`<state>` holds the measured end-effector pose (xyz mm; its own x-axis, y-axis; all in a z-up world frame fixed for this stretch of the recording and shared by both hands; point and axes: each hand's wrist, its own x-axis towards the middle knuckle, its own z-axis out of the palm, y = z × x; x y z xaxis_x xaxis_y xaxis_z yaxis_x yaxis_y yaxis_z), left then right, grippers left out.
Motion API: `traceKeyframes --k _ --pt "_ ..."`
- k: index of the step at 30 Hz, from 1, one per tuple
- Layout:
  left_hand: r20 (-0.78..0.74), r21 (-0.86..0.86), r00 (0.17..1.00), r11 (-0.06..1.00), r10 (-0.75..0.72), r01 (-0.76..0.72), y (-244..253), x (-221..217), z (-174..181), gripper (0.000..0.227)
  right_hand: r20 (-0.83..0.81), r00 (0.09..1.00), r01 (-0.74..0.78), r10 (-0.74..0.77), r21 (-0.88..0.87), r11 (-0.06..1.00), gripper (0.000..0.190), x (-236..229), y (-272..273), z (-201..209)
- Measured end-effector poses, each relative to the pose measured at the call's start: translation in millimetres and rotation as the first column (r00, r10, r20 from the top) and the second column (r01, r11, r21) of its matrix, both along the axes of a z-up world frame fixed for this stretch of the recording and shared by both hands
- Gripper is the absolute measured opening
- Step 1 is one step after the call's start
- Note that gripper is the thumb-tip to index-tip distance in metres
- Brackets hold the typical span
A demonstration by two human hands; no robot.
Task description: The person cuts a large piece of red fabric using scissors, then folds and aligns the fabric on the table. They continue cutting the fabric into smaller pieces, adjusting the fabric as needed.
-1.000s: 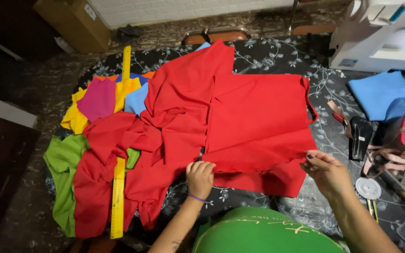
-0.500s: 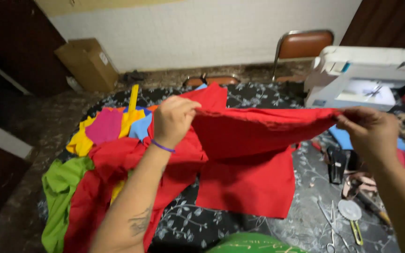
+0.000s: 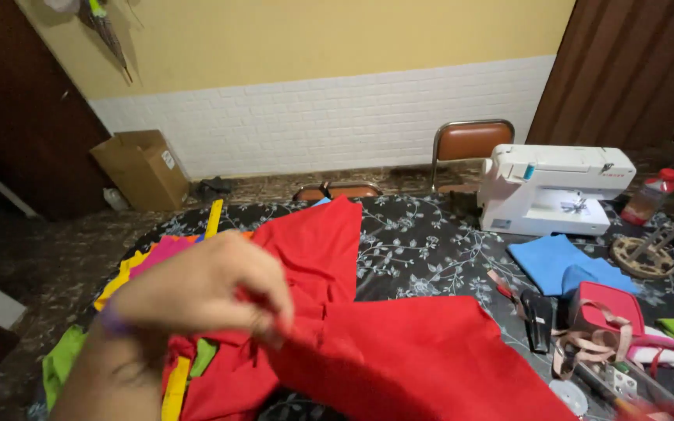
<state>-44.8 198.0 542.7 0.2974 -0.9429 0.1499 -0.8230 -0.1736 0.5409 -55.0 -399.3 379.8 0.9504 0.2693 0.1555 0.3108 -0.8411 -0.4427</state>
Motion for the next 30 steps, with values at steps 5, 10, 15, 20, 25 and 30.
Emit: traceKeyframes --k 5,10,15,20,25,30 --pt "0.143 0.441 0.859 0.745 0.492 -0.500 -56.9 145.7 -71.1 0.015 -0.320 0.935 0.124 -0.153 -0.110 0.986 0.017 58.5 70.4 30.5" --pt "0.494 0.222 0.428 0.366 0.757 -0.904 -79.3 296.5 -99.2 0.007 0.018 0.846 0.513 -0.532 -0.298 0.805 0.037 219.0 55.8 30.8" --pt "0.310 -0.935 0.321 0.348 0.895 -0.067 -61.6 235.1 40.4 0.019 0.863 0.442 -0.442 -0.243 0.446 0.779 0.041 166.3 69.3 154.6" --pt "0.447 -0.880 0.360 0.474 0.819 0.016 -33.4 89.0 38.5 0.015 0.886 0.464 -0.365 0.000 0.191 0.911 0.008 125.4 -19.0 106.3" --pt "0.413 -0.815 0.395 0.527 0.820 -0.242 -14.2 19.1 -78.7 0.035 0.670 0.739 -0.360 -0.064 0.474 0.804 0.013 3.6 52.9 19.0" --pt "0.060 -0.591 0.608 0.519 0.791 -0.617 -12.8 -12.3 -297.4 0.009 0.300 0.908 0.103 -0.291 0.513 0.852 0.022 -57.9 78.3 -159.0"
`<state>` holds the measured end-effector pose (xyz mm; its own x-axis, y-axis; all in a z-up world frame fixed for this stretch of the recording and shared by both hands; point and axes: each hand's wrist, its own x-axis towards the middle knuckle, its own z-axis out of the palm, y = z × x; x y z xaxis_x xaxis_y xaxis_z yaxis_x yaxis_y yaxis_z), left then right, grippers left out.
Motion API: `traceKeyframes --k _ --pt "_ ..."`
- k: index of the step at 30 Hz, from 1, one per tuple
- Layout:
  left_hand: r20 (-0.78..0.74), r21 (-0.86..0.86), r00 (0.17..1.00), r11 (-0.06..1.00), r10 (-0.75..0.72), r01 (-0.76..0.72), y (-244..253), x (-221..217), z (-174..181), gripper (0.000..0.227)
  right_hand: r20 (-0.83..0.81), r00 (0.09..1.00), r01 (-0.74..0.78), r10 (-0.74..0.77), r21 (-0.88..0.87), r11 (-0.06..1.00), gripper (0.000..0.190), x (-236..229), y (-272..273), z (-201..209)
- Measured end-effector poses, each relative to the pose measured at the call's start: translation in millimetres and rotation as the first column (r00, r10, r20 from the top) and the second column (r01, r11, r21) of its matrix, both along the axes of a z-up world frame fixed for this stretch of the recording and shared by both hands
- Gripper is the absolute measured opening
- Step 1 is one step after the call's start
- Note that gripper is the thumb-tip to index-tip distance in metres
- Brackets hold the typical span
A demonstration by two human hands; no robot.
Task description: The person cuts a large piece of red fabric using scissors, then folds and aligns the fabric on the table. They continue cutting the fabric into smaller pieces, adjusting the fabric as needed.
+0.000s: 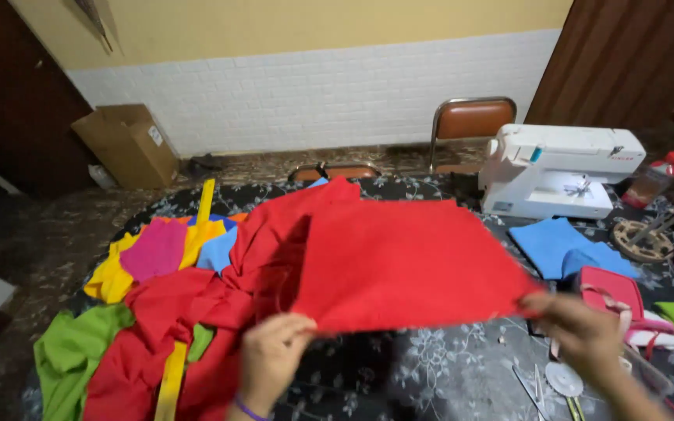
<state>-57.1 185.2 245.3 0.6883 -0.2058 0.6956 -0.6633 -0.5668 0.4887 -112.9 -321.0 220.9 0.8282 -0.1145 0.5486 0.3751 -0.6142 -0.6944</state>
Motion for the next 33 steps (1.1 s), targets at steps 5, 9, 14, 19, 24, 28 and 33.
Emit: traceKeyframes --k 5,9,14,19,24,28,33 --pt "-0.341 -0.031 0.939 0.998 0.042 -0.056 -6.9 -33.6 -221.9 0.006 -0.322 0.946 0.060 -0.043 0.041 0.997 0.016 -37.0 -2.0 -226.7" --pt "-0.492 0.114 0.867 0.993 0.075 -0.021 -1.1 -68.8 -302.3 0.007 -0.324 0.942 0.023 -0.087 -0.196 0.980 0.022 -78.3 -4.6 -362.9" --pt "-0.594 0.155 0.799 0.988 0.089 0.005 5.1 -104.6 -327.1 0.009 -0.280 0.955 -0.032 -0.093 -0.411 0.911 0.018 -121.1 10.6 -363.4" --pt "-0.644 0.168 0.757 0.986 0.110 -0.001 18.7 -123.4 -348.4 0.010 -0.181 0.983 -0.058 -0.041 -0.509 0.859 0.015 -149.5 15.2 -359.5" --pt "-0.700 0.243 0.702 0.968 0.132 0.060 23.0 -137.3 -337.1 0.008 -0.324 0.944 -0.170 -0.057 -0.630 0.758 0.030 -173.7 12.1 -377.5" --pt "-0.752 0.314 0.640 0.940 0.158 0.137 28.9 -145.2 -320.8 0.010 -0.439 0.897 -0.290 -0.039 -0.655 0.698 0.032 -174.9 11.3 -390.5" --pt "-0.803 0.476 0.451 0.875 0.390 0.089 31.3 -132.3 -296.3 0.018 -0.751 0.656 -0.410 0.077 -0.269 0.871 0.023 -152.4 32.9 -333.8"
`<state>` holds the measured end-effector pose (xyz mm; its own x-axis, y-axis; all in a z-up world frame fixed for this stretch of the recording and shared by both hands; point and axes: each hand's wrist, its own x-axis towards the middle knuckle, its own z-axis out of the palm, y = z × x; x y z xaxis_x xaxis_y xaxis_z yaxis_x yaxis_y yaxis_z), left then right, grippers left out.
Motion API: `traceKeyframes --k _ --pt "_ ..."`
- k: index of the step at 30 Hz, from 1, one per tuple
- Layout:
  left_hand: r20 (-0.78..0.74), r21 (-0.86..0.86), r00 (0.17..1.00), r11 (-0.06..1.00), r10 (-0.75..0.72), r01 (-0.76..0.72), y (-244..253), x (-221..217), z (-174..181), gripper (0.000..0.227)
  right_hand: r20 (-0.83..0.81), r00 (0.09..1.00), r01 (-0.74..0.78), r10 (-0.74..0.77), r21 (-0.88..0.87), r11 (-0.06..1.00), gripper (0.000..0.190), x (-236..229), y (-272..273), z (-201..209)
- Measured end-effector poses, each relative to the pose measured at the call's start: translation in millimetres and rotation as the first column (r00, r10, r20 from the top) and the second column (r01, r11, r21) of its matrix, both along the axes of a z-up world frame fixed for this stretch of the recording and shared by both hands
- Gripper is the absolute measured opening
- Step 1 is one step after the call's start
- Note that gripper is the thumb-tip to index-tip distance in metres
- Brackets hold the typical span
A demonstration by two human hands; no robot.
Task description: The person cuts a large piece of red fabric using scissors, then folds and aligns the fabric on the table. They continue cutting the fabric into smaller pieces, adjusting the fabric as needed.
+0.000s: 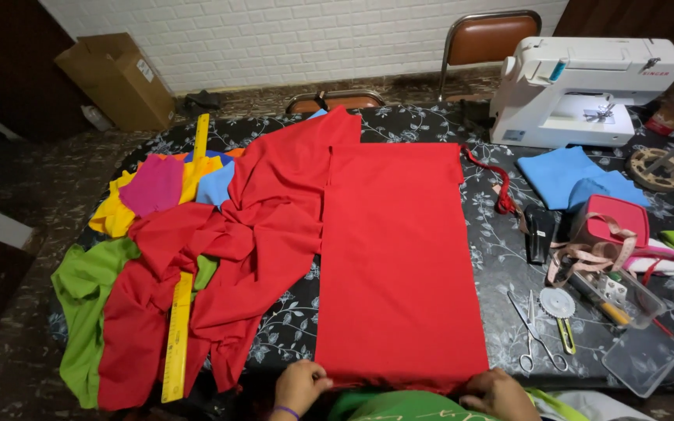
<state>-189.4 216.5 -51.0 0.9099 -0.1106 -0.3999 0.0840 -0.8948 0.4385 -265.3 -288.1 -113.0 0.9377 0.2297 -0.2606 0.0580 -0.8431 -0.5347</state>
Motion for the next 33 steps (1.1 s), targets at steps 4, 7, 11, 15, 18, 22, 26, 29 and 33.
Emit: traceKeyframes --k 4,7,11,15,18,22,26,29,33 --pt "0.172 -0.240 0.968 0.961 0.182 -0.138 -2.3 60.8 -12.1 0.021 0.016 0.903 0.429 -0.430 0.044 0.902 0.026 47.2 7.5 22.4" --pt "0.134 -0.298 0.935 0.913 0.328 -0.277 -13.8 111.0 -37.7 0.037 -0.017 0.803 0.591 -0.596 -0.111 0.799 0.031 94.6 11.7 31.8" --pt "0.204 -0.350 0.883 0.874 0.424 -0.339 -34.9 162.0 -71.2 0.056 -0.100 0.662 0.722 -0.743 -0.184 0.668 0.046 137.3 25.2 40.5" --pt "0.087 -0.300 0.880 0.855 0.466 -0.423 -50.9 185.6 -52.5 0.051 -0.181 0.543 0.778 -0.820 -0.259 0.572 0.040 151.3 32.0 34.9" --pt "0.192 -0.321 0.830 0.833 0.524 -0.452 -51.1 204.5 -67.9 0.049 -0.152 0.558 0.759 -0.815 -0.303 0.576 0.024 155.0 31.1 19.7" --pt "0.117 -0.251 0.850 0.843 0.514 -0.475 -52.4 220.4 -52.2 0.048 -0.079 0.475 0.857 -0.876 -0.182 0.481 0.040 152.3 39.1 15.4" --pt "0.069 -0.229 0.872 0.858 0.485 -0.459 -51.4 232.4 -51.1 0.046 -0.154 0.418 0.857 -0.895 -0.261 0.445 0.021 153.7 47.1 19.5" --pt "0.046 -0.188 0.871 0.861 0.488 -0.473 -57.4 242.6 -47.8 0.043 -0.140 0.440 0.850 -0.887 -0.252 0.462 0.017 155.9 41.1 22.7" --pt "0.231 -0.237 0.837 0.863 0.496 -0.446 -63.4 264.5 -71.7 0.043 -0.059 0.500 0.859 -0.864 -0.090 0.504 0.025 188.4 18.5 18.5"
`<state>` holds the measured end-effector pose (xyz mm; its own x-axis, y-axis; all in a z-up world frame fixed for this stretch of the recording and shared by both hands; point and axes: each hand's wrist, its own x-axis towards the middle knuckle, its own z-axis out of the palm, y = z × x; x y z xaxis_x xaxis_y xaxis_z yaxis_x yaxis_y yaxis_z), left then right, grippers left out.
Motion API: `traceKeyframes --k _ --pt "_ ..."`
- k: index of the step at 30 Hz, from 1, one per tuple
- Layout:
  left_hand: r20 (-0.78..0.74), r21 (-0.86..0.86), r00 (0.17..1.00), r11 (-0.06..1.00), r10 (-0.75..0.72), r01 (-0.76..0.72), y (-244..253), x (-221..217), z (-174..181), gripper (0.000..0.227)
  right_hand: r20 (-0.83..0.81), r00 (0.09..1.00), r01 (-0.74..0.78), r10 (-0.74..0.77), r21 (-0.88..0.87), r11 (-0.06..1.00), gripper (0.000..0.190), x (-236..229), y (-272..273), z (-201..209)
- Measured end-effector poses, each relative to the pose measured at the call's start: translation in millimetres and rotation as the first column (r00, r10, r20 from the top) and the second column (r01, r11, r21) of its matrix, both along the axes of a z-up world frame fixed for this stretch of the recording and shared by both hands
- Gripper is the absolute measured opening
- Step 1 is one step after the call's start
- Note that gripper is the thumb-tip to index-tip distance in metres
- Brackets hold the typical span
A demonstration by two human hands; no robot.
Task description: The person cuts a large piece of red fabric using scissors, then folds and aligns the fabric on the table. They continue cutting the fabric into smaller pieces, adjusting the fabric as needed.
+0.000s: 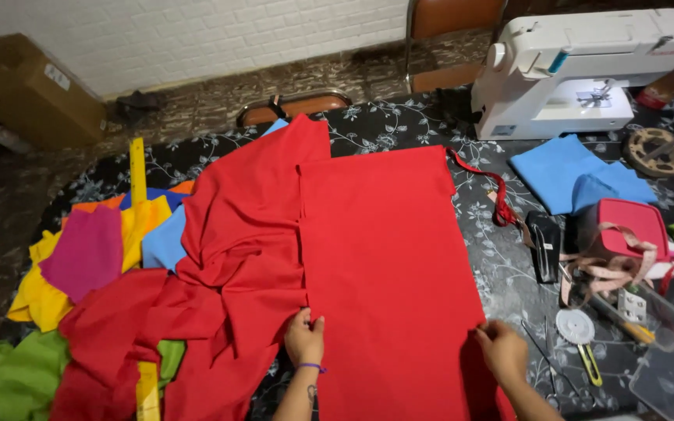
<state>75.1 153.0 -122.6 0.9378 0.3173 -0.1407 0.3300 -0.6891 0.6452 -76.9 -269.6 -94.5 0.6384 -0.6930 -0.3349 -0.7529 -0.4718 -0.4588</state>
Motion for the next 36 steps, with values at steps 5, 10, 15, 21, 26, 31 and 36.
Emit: traceKeyframes --k 5,10,15,21,26,31,36 --pt "0.135 0.029 0.991 1.000 -0.006 0.002 -21.9 56.4 1.9 0.043 0.166 0.984 -0.074 0.061 0.077 0.994 0.021 124.5 -33.9 36.2" --pt "0.039 0.109 0.995 0.990 0.087 -0.091 -40.8 119.1 -3.1 0.042 0.142 0.981 -0.124 0.133 -0.072 0.990 0.027 218.6 -52.7 9.8" --pt "0.051 0.019 0.986 0.987 0.160 -0.161 -44.7 145.7 -24.7 0.039 0.091 0.988 -0.109 0.122 -0.134 0.985 0.022 237.2 -50.4 -9.6" --pt "0.005 -0.084 0.980 0.976 0.201 -0.200 -32.9 161.0 -45.4 0.034 0.078 0.974 -0.196 0.211 -0.162 0.967 0.022 237.7 -38.9 0.8" --pt "-0.014 -0.107 0.979 0.973 0.205 -0.205 -33.1 167.2 -46.5 0.039 -0.001 0.991 -0.133 0.134 -0.146 0.980 0.020 250.9 -42.8 -20.1" --pt "-0.007 -0.133 0.984 0.975 0.180 -0.179 -40.4 173.1 -30.3 0.041 0.032 0.998 -0.055 0.058 -0.080 0.995 0.017 243.8 -33.9 4.4" --pt "-0.018 -0.178 0.991 0.974 0.136 -0.137 -61.4 166.5 -0.6 0.042 0.070 0.997 0.050 -0.043 -0.099 0.994 0.020 230.3 -38.3 7.6"
